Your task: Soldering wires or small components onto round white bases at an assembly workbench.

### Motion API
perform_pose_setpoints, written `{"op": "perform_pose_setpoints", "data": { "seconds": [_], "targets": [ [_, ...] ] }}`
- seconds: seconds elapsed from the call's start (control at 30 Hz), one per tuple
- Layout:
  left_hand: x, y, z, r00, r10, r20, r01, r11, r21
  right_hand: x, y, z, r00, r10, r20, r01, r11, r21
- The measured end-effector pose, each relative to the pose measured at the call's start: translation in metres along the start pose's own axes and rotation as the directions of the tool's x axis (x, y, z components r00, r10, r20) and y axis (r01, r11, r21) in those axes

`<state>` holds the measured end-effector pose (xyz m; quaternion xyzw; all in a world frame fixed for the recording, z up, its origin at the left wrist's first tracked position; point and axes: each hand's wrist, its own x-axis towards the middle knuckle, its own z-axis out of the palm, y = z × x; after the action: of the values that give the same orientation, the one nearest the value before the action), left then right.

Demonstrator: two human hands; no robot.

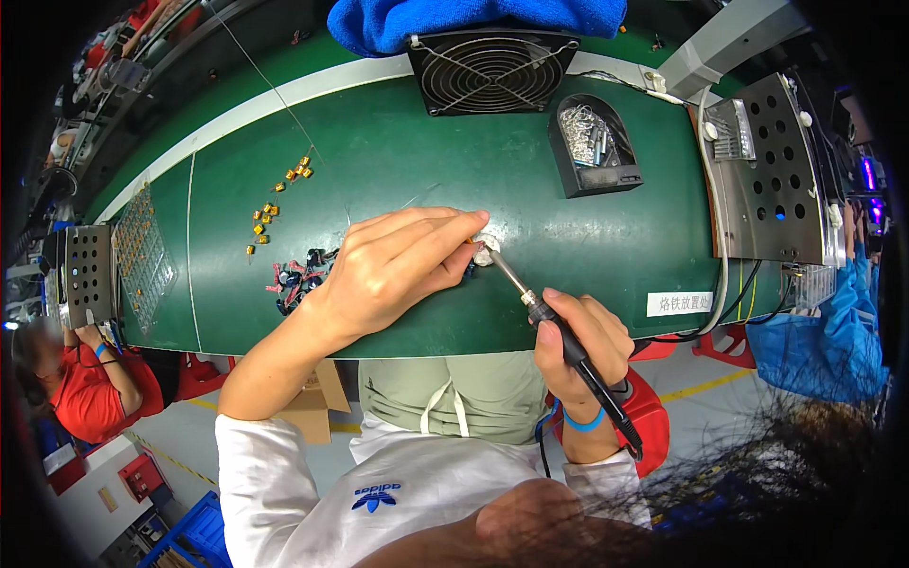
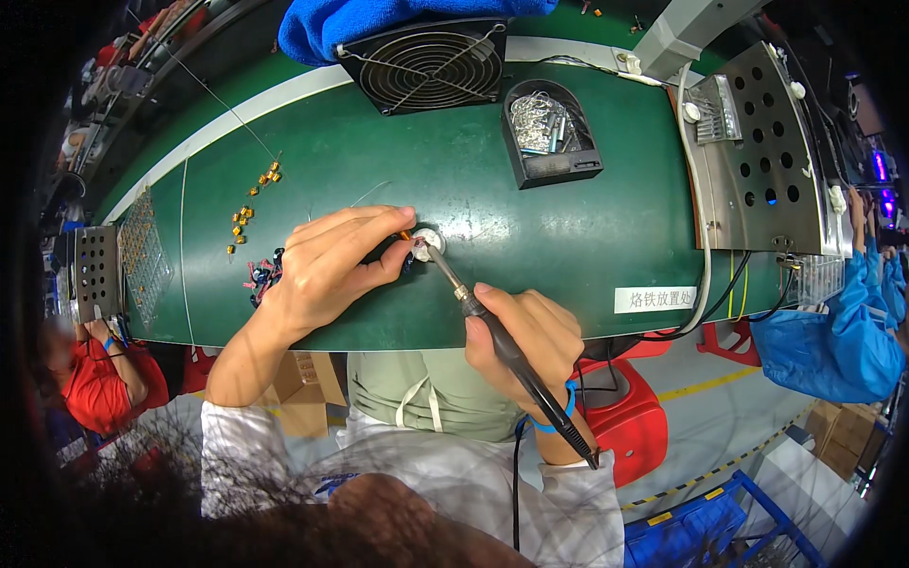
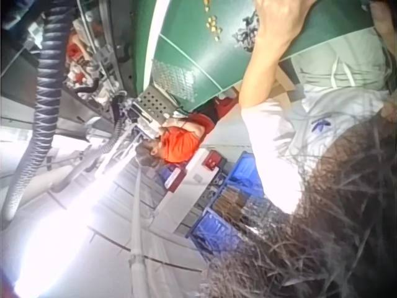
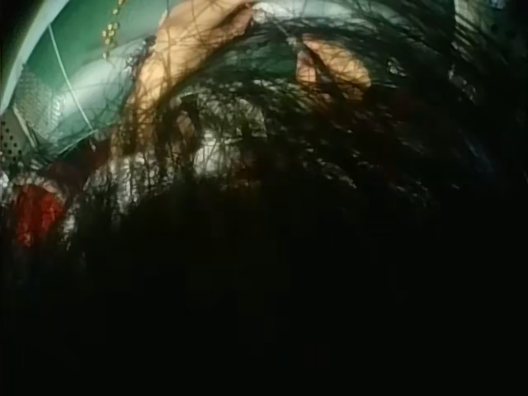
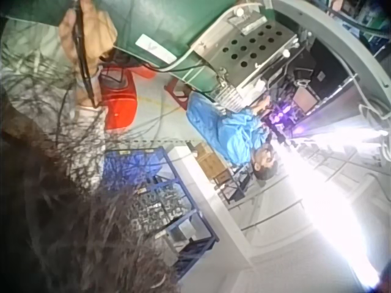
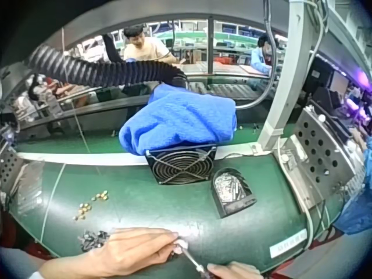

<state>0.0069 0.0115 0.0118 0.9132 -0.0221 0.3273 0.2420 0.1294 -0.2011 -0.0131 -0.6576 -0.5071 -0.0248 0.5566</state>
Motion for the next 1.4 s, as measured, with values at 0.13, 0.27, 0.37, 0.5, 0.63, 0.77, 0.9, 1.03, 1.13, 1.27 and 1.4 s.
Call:
{"op": "perform_pose_setpoints", "data": {
  "seconds": [0.13, 0.27, 0.37, 0.5, 0.63, 0.77, 0.9, 1.03, 1.13, 1.27, 1.4],
  "targets": [
    [0.001, 0.001, -0.001, 1.0, 0.002, -0.003, -0.002, 1.0, 0.0, 0.0, -0.002, -0.001, 1.0, 0.009, 0.004, -0.009, 1.0, -0.012],
    [0.0, 0.001, 0.0, 1.0, 0.016, -0.01, -0.016, 1.0, 0.004, -0.006, 0.002, -0.001, 1.0, 0.014, -0.02, -0.014, 1.0, 0.004],
    [-0.001, 0.001, 0.002, 1.0, 0.011, -0.01, -0.012, 1.0, -0.004, -0.005, 0.002, -0.001, 1.0, 0.005, -0.019, -0.005, 1.0, -0.004],
    [0.0, 0.001, 0.002, 1.0, 0.014, -0.012, -0.014, 1.0, 0.008, -0.001, 0.0, -0.002, 1.0, 0.004, 0.009, -0.004, 1.0, -0.016],
    [0.001, 0.0, -0.001, 0.999, 0.032, -0.016, -0.032, 0.999, 0.027, -0.001, -0.002, -0.002, 1.0, 0.007, 0.013, -0.007, 1.0, -0.02],
    [0.0, -0.001, 0.001, 0.999, 0.029, -0.017, -0.029, 0.999, 0.03, -0.005, 0.003, -0.002, 1.0, 0.018, -0.013, -0.018, 1.0, 0.004],
    [-0.001, -0.001, 0.002, 0.999, 0.031, -0.016, -0.03, 0.999, 0.035, -0.003, 0.001, -0.003, 1.0, 0.02, 0.005, -0.02, 1.0, -0.013],
    [0.002, -0.001, 0.003, 0.999, 0.029, -0.016, -0.028, 0.999, 0.026, -0.001, 0.0, -0.005, 1.0, 0.022, 0.019, -0.021, 0.999, -0.028],
    [0.004, -0.001, 0.004, 0.999, 0.035, -0.022, -0.034, 0.999, 0.028, -0.004, 0.002, -0.007, 0.999, 0.041, -0.009, -0.041, 0.999, -0.024],
    [0.002, 0.0, -0.006, 0.998, 0.051, -0.031, -0.049, 0.997, 0.064, -0.001, 0.003, 0.0, 0.988, 0.107, -0.108, -0.121, 0.984, -0.128],
    [-0.004, 0.002, -0.013, 0.998, -0.064, 0.015, 0.065, 0.991, -0.118, 0.039, 0.005, -0.005, 0.994, 0.105, 0.004, -0.092, 0.891, -0.445]
  ]
}}
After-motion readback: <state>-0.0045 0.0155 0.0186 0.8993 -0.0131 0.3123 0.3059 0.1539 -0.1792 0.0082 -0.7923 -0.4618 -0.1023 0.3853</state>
